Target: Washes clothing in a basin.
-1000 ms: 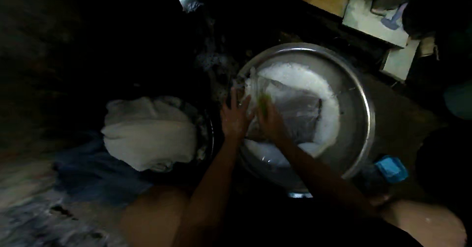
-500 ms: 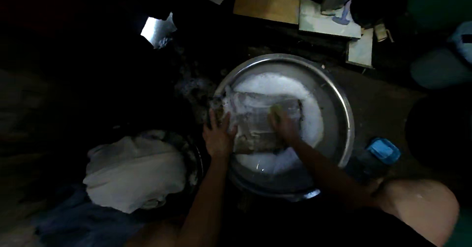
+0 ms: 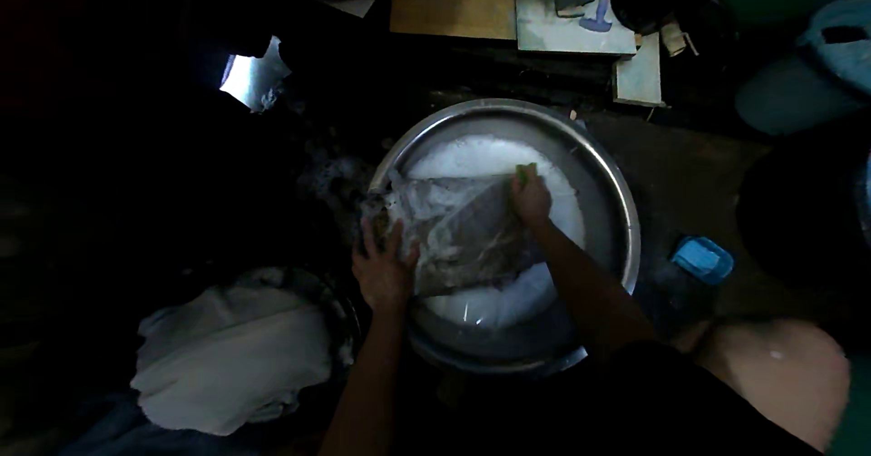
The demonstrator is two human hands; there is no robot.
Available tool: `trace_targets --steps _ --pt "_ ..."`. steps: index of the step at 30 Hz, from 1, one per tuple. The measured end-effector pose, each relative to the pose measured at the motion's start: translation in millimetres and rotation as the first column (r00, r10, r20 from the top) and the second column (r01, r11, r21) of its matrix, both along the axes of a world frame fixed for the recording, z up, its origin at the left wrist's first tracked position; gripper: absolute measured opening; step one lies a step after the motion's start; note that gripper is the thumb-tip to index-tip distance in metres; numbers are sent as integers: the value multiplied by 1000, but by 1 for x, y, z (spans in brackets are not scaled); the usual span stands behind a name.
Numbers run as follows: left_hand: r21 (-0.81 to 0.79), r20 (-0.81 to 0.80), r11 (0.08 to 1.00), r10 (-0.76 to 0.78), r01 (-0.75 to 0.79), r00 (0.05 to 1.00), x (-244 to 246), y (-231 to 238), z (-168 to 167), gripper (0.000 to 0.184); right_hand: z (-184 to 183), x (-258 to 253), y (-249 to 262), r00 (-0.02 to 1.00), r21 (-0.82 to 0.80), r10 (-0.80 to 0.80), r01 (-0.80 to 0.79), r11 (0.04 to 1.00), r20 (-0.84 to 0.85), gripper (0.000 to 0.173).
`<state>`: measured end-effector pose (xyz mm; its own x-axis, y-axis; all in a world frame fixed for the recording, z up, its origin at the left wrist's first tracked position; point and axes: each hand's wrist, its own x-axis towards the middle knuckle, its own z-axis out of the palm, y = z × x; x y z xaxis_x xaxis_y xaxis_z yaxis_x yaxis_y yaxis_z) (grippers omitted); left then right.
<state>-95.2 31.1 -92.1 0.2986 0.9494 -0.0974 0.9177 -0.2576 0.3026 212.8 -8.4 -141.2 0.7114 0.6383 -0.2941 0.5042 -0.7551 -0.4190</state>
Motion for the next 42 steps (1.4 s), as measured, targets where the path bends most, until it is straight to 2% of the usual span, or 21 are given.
trace_targets --steps 2,4,6,8,10,12,14,15,17,19,20,22,25,27,29,31,33,35,38,40,42 --pt "-5 -19 1000 10 -10 1000 0 1 0 54 14 -10 18 999 26 -52 52 998 4 46" --pt "-23 -16 1000 10 -11 1000 0 0 1 54 45 -87 18 983 73 143 -136 988 -112 48" --pt "-45 9 999 14 -13 1000 1 -1 4 53 68 -151 6 883 127 383 -362 924 -270 48" --pt "-43 9 999 10 -10 1000 -1 1 5 53 66 -147 1 818 182 488 -453 873 -305 46" --pt "-12 -5 1000 10 -10 1000 0 2 1 53 28 -88 9 890 197 405 -368 909 -209 45" --pt "-10 -20 1000 18 -18 1000 0 -1 -2 54 2 -22 22 986 110 154 -147 983 -60 45" --pt "-6 -20 1000 24 -24 1000 1 2 -1 54 2 8 40 996 20 -83 84 996 -31 46" --pt "-6 -14 1000 24 -24 1000 0 3 1 54 9 -5 47 997 36 -81 82 996 -15 46" --pt "-29 -4 999 20 -20 1000 1 1 3 54 35 -84 36 989 125 112 -100 987 -92 47" --pt "-53 -4 998 20 -20 1000 0 0 4 54 53 -159 2 916 225 321 -270 936 -239 45" --pt "-54 5 998 12 -11 1000 -1 2 4 53 59 -172 -18 891 262 375 -310 914 -255 44" --pt "-34 2 999 2 -2 1000 -1 2 2 53 55 -136 -51 890 207 355 -305 930 -284 45" --pt "-14 -8 1000 -5 5 1000 1 -1 1 54 20 -30 -70 988 -85 57 -69 994 -141 48" --pt "-16 -13 1000 -3 3 1000 2 -1 3 54 17 -16 -59 996 -132 -37 26 991 -82 50" --pt "-44 -4 999 11 -11 1000 1 1 3 54 36 -73 -42 988 -58 68 -77 995 -136 51" --pt "-66 0 998 11 -11 1000 2 1 5 53 63 -154 -39 926 69 243 -233 970 -287 48" --pt "-51 -7 999 -3 3 1000 1 2 6 54 72 -182 -53 889 187 332 -285 940 -315 43" --pt "-27 -7 1000 -4 4 1000 1 2 5 55 55 -135 -74 924 161 269 -232 959 -271 44" --pt "-63 -18 998 14 -16 1000 1 3 6 55 24 -34 -92 983 -144 72 -96 985 -167 49" --pt "-124 -54 992 4 -11 999 5 2 10 56 20 -3 -94 993 -254 36 -65 965 -115 50" --pt "-178 -68 984 -9 -4 998 7 1 19 59 36 0 -92 994 -223 52 -72 972 -96 49"
